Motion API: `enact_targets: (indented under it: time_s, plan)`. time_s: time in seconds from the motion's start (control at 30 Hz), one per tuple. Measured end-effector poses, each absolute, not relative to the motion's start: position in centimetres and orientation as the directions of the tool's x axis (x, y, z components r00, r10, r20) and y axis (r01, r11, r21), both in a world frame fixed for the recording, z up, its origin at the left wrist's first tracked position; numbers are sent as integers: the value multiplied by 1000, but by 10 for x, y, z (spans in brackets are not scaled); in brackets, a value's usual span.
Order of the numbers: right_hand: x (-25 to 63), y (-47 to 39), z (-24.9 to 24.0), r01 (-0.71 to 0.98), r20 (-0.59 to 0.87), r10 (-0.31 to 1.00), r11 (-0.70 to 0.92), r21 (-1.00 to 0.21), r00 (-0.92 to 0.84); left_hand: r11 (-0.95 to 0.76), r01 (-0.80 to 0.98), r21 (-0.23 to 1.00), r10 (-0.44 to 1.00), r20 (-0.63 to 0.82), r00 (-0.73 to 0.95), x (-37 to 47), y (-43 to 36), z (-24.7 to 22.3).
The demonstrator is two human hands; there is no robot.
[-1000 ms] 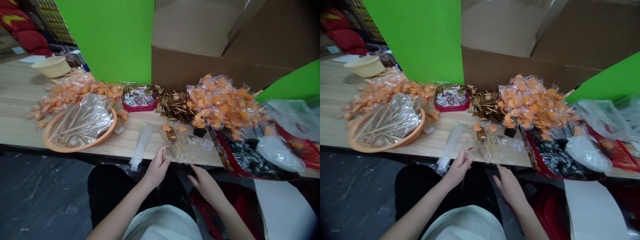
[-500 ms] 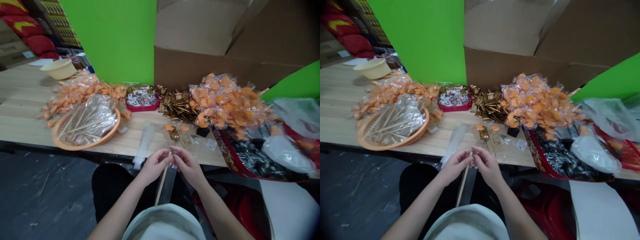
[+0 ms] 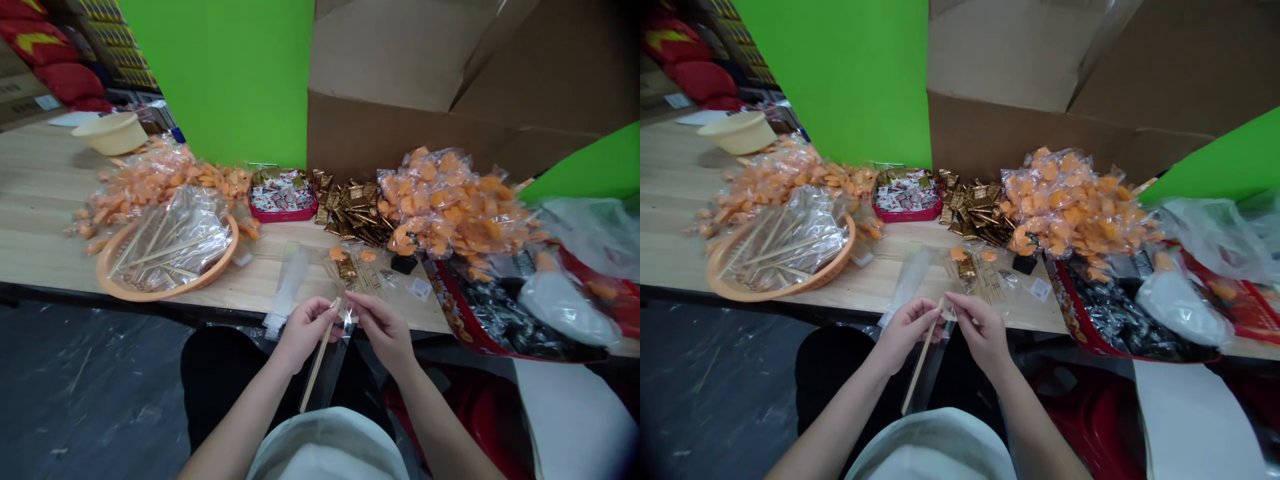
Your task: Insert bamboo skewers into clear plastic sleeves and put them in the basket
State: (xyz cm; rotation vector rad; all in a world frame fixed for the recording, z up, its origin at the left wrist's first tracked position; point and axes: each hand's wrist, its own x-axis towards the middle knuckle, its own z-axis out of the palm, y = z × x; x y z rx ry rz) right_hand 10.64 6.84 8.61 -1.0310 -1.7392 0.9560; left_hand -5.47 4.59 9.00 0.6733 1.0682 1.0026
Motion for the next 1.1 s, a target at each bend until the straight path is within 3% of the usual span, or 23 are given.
enact_targets:
  time_s: [0.1, 0.23, 0.47, 0.63, 0.77, 0.9, 1.0, 1.1]
  plan:
    - [109, 69, 86, 348, 426, 826, 548, -761, -369, 450, -325, 832, 893, -413, 181, -55, 44, 91]
    - [112, 70, 87, 407, 465, 770, 630, -662, -437, 493, -350, 797, 869, -428, 249, -60, 44, 94]
    - [115, 69, 92, 385, 381, 822, 544, -745, -424, 513, -433, 741, 854, -386, 350, -64, 46, 95]
    - [112, 67, 88, 373, 376, 846, 511, -775, -377, 422, -363, 831, 905, -365, 217, -57, 49, 95]
    - [109, 67, 84, 343, 294, 940, 338, -876, -174, 428, -380, 820, 904, -389, 179, -54, 49, 95]
    - [107, 73, 87, 63, 43, 989, 52, -997, -140, 433, -367, 823, 901, -410, 142, -54, 47, 94]
    - [103, 78, 90, 135, -60, 974, -31, -990, -217, 411, -352, 841, 911, -397, 115, -52, 47, 90]
    - [98, 79, 89, 183, -82, 979, -48, -982, -185, 382, -347, 857, 923, -374, 94, -50, 46, 86]
